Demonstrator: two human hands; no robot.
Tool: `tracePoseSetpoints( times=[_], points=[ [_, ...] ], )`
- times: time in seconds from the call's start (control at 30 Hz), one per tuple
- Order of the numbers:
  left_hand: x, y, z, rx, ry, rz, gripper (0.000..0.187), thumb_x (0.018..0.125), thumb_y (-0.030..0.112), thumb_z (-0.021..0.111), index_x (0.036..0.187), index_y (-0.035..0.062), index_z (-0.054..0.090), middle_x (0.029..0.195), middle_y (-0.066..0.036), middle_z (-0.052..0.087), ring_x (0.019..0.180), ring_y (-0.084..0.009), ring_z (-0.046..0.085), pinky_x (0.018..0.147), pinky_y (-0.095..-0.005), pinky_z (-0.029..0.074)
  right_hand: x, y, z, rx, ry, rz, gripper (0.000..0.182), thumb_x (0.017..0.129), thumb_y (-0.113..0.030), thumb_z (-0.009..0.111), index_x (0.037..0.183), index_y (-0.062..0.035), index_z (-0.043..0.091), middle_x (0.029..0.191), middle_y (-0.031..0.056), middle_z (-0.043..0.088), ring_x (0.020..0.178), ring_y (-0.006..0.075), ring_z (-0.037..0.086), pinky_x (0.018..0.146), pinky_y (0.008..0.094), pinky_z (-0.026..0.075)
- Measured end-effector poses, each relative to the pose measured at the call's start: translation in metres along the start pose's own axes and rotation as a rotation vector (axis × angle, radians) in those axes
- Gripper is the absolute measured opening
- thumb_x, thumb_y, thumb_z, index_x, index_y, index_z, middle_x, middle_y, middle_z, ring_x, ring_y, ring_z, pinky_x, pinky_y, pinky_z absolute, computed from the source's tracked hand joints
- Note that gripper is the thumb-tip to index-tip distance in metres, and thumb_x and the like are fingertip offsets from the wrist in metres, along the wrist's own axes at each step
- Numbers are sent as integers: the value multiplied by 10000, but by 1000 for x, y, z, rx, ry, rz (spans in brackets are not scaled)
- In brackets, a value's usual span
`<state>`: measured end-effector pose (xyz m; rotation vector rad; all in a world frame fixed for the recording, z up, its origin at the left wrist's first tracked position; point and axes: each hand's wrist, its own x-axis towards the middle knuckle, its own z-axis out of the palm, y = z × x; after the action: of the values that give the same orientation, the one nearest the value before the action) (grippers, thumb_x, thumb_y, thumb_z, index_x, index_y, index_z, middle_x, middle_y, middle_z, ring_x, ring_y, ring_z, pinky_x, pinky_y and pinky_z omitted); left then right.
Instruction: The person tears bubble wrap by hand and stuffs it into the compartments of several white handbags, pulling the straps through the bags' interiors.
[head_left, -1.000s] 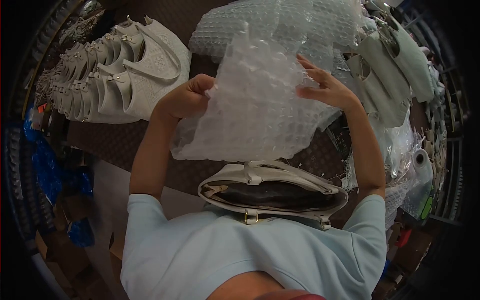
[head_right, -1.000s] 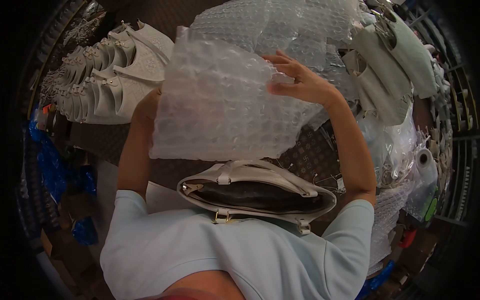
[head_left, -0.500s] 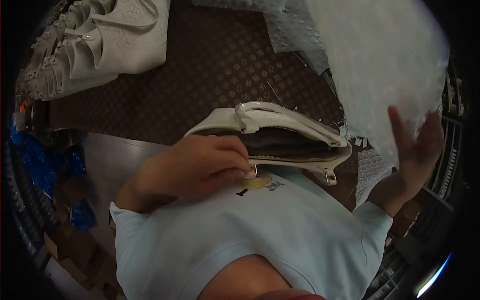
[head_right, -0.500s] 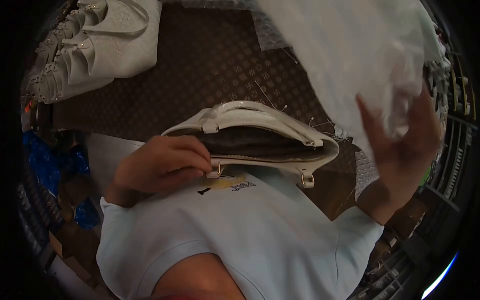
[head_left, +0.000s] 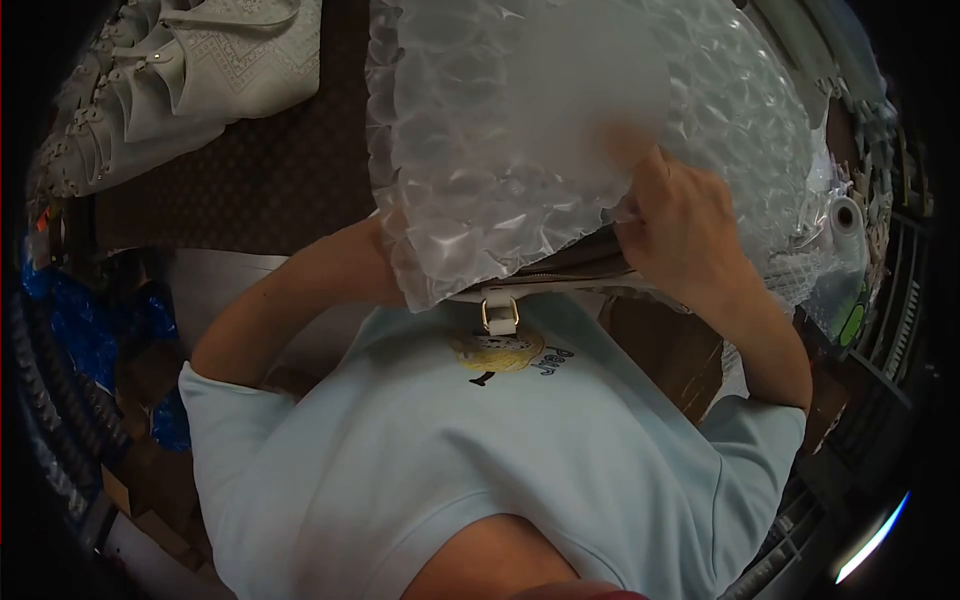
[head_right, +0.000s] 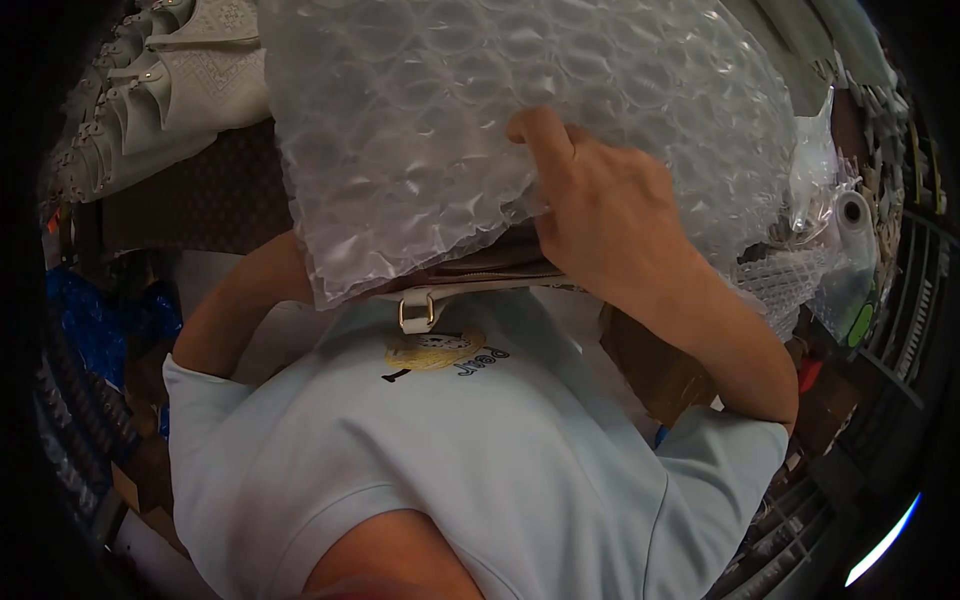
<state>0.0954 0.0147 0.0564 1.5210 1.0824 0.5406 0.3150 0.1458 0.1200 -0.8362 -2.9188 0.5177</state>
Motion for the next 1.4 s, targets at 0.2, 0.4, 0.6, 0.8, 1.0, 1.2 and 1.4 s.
tracePoseSetpoints(
  times=[0.2, 0.4, 0.6, 0.8, 1.0, 1.2, 1.4],
  points=[
    [3, 18, 24, -9, 9, -77, 314, 938, 257, 468, 1155, 46, 549, 1094, -127, 591, 996, -213, 573, 873, -368, 448, 2, 1, -3, 41, -38, 15, 479, 624, 70, 550, 1070, -85, 471, 734, 98, 604, 644, 257, 623, 610, 356, 480],
    [13, 28, 23, 140, -451, -450, 470, 957, 385, 373, 1251, 33, 476, 1191, -166, 545, 1128, -299, 502, 956, -368, 381, 3, 5, -7, 121, -30, 80, 502, 625, 67, 574, 1093, -92, 479, 750, 126, 598, 662, 286, 618, 619, 356, 479],
    [19, 5, 33, 272, -291, -423, 637, 940, 512, 297, 1393, 64, 317, 1417, -183, 331, 1312, -315, 311, 1086, -367, 232, 1, 0, -24, 262, 41, 59, 574, 621, 78, 590, 1159, -80, 468, 822, 142, 611, 682, 271, 629, 633, 333, 488],
    [28, -3, 12, 611, -8, -50, 651, 888, 573, 364, 1292, 70, 450, 1327, -187, 434, 1202, -296, 440, 1000, -381, 345, -11, -27, -40, 153, -350, -211, 495, 670, 11, 604, 1131, -38, 431, 907, 118, 619, 733, 297, 621, 611, 376, 479],
    [32, -10, -25, 587, -118, 34, 623, 887, 566, 374, 1262, 81, 486, 1276, -149, 496, 1151, -287, 484, 963, -366, 381, 23, 8, 29, 165, -718, -57, 417, 724, -135, 604, 1072, 2, 419, 919, 212, 620, 880, 393, 589, 715, 472, 445],
    [7, 11, -15, 350, -155, -68, 599, 865, 601, 415, 957, 75, 687, 820, -156, 657, 806, -302, 626, 764, -379, 483, 31, 4, 89, 25, -727, 76, 426, 773, -204, 563, 1099, 36, 430, 927, 215, 626, 902, 393, 594, 795, 469, 461],
    [2, 39, -17, 240, 87, 68, 571, 860, 569, 458, 813, 55, 700, 674, -116, 643, 680, -286, 638, 668, -364, 506, 25, 8, 122, 182, -714, 87, 425, 802, -181, 548, 1160, 14, 429, 1031, 202, 584, 1003, 353, 536, 867, 434, 412]
  ],
)
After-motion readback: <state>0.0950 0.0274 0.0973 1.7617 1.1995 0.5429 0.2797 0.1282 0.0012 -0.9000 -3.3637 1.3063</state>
